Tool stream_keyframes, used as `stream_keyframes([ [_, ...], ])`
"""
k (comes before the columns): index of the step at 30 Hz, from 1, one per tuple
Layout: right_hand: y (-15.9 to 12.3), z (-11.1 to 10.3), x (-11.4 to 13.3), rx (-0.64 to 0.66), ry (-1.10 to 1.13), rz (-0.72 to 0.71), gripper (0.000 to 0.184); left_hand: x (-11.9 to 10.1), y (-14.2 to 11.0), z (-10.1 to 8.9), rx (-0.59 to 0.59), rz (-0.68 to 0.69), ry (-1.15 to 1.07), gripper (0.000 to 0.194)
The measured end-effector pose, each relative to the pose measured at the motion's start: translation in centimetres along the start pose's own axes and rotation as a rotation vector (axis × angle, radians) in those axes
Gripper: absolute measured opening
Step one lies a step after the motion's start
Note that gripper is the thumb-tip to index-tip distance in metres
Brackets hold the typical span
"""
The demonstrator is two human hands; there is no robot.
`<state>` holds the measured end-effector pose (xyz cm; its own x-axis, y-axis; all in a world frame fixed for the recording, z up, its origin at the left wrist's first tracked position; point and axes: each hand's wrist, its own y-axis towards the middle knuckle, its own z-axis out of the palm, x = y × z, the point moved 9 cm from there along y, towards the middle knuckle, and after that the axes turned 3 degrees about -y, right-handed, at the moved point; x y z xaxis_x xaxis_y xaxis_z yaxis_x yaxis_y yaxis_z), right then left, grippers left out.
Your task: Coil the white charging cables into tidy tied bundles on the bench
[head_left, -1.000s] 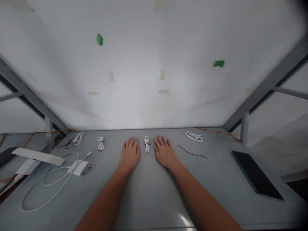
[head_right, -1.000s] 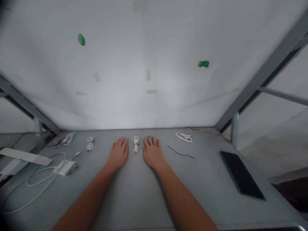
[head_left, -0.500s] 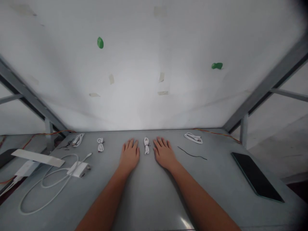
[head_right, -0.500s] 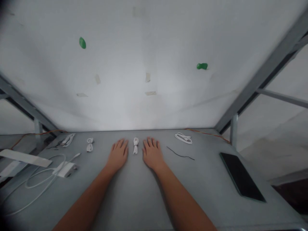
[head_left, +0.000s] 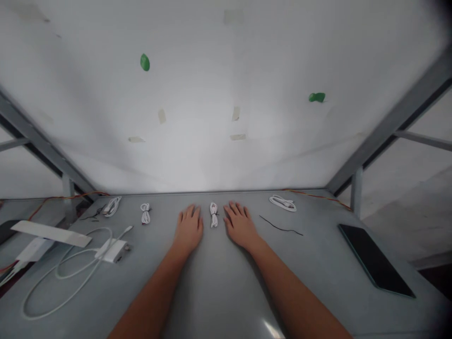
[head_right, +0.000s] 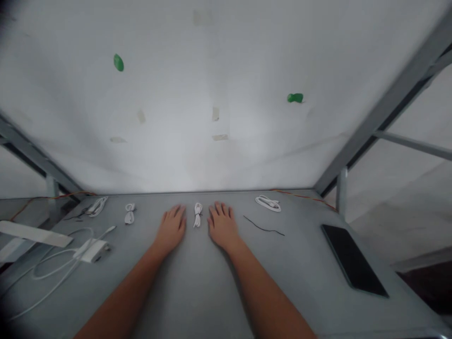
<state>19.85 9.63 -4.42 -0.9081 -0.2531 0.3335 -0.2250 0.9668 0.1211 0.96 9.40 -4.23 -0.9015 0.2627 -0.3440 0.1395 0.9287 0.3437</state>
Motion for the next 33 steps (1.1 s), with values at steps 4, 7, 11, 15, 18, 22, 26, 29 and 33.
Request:
stream_keyframes([
  [4, 0.9, -3.5, -5.5, -0.117, 0.111, 0.116, 0.057, -4.5, -0.9, -1.3, 0.009, 0.330, -0.193, 0.048],
  [7, -0.2, -8.1, -12.4, -0.304, -0.058, 0.329, 0.065, -8.2, -2.5, -0.7, 0.140, 0.563, -0.221, 0.046],
  [11, -2.7, -9.8, -19.5, -0.292, -0.212, 0.606, 0.057, -8.3, -2.4, 0.7, 0.180, 0.508, -0.142, 0.042],
  [15, -2.6, -8.4, -19.6, -0.182, -0.272, 0.613, 0.043, -3.3, -0.7, 0.3, 0.122, 0.214, 0.075, 0.042],
  [18, -0.7, -6.8, -15.1, -0.127, -0.311, 0.429, 0.042, 2.4, -0.1, -1.7, 0.101, -0.060, 0.254, 0.042],
  [22, 1.0, -3.8, -6.4, -0.032, -0.215, 0.135, 0.052, 7.0, -0.1, -4.4, 0.033, -0.294, 0.387, 0.041],
  [26, 0.3, -1.7, 1.3, 0.024, -0.059, -0.145, 0.051, 2.9, 0.2, -2.1, 0.035, -0.063, 0.165, 0.048],
  [29, -0.6, -1.5, 3.9, 0.033, 0.044, -0.267, 0.050, -2.4, -0.4, 1.4, 0.174, 0.191, -0.052, 0.054],
  [33, -0.5, -2.3, 3.4, 0.018, 0.188, -0.222, 0.039, -4.4, -0.7, 3.1, 0.262, 0.122, -0.007, 0.052],
])
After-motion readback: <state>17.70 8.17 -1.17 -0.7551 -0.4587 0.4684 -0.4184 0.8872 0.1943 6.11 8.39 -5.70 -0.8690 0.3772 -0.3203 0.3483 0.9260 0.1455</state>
